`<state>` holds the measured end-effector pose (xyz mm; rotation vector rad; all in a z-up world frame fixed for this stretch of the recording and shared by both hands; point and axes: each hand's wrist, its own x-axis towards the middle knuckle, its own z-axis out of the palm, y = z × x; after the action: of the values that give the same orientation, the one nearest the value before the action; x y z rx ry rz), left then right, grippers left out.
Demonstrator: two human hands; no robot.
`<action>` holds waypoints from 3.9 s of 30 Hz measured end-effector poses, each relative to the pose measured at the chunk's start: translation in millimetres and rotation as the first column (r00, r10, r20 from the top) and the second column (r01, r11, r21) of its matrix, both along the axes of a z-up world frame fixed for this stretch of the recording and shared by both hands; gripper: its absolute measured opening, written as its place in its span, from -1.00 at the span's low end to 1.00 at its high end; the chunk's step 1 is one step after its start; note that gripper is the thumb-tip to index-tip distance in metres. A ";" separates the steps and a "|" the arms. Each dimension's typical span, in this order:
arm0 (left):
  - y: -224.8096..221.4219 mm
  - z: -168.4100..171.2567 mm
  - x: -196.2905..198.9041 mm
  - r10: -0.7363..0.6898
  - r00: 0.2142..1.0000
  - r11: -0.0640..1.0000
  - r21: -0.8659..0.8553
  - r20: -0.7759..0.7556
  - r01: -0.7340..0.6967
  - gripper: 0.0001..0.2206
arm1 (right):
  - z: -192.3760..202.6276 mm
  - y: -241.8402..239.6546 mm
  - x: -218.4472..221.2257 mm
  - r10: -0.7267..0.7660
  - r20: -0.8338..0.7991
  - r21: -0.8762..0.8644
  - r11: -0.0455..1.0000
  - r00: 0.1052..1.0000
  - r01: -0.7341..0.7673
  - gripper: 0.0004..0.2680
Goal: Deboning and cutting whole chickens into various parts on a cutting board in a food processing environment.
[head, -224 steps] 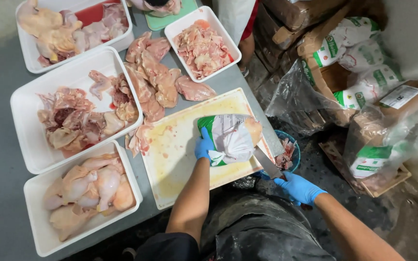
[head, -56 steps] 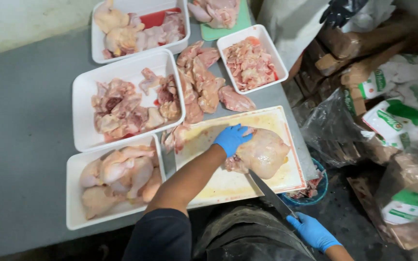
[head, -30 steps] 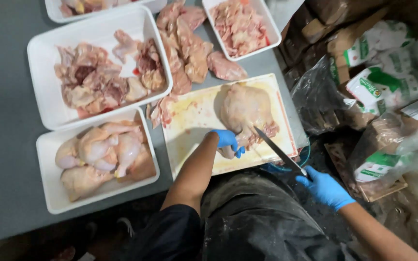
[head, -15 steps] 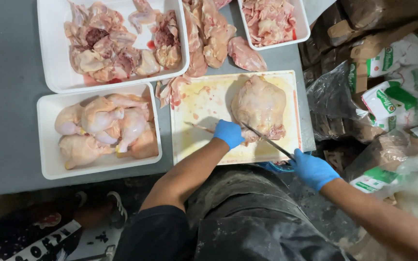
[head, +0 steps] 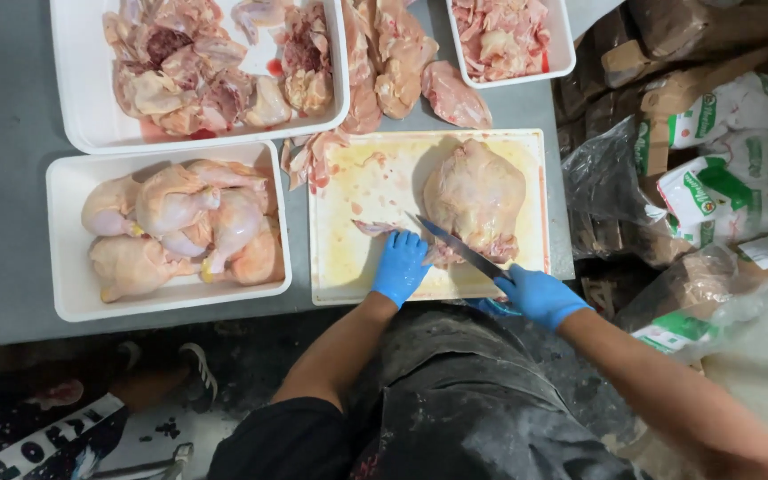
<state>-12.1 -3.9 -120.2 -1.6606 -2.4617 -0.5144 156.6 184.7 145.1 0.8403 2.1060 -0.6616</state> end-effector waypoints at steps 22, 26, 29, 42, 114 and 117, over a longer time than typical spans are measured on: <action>63.0 146.0 -72.7 -0.266 0.962 0.943 -0.193 0.060 0.273 -0.86 | -62.1 8.4 27.8 -0.520 0.371 -0.804 0.235 0.770 0.546 -0.59; 84.1 249.0 -179.1 -0.022 0.997 0.977 -0.212 -0.070 0.006 -0.90 | 27.7 30.4 83.2 -0.453 0.255 -0.730 0.489 0.854 0.477 -0.60; 94.6 329.1 -247.5 0.342 0.921 0.912 -0.173 -0.184 -0.373 -0.82 | 24.1 57.7 175.8 -0.637 0.256 -0.604 0.482 0.727 0.635 -0.66; 303.2 130.8 10.3 -0.218 0.966 0.462 -0.887 -0.138 -0.023 0.05 | -21.6 3.0 256.2 -0.905 0.306 -0.459 0.131 0.295 0.879 -0.71; 113.7 198.9 -167.5 0.390 0.592 0.910 -0.195 0.706 -0.366 -0.43 | 49.2 10.2 198.6 -0.670 -0.180 -0.305 0.734 0.720 0.607 -0.56; 113.3 220.0 -124.8 0.493 0.649 0.868 -0.281 0.579 -0.408 -0.10 | -1.2 14.8 150.8 -0.541 -0.285 -0.201 0.841 0.791 0.502 -0.58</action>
<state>-136.9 109.4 99.7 -0.8819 -3.3059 -0.9932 307.5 199.5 143.9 1.3460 2.0958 -1.2865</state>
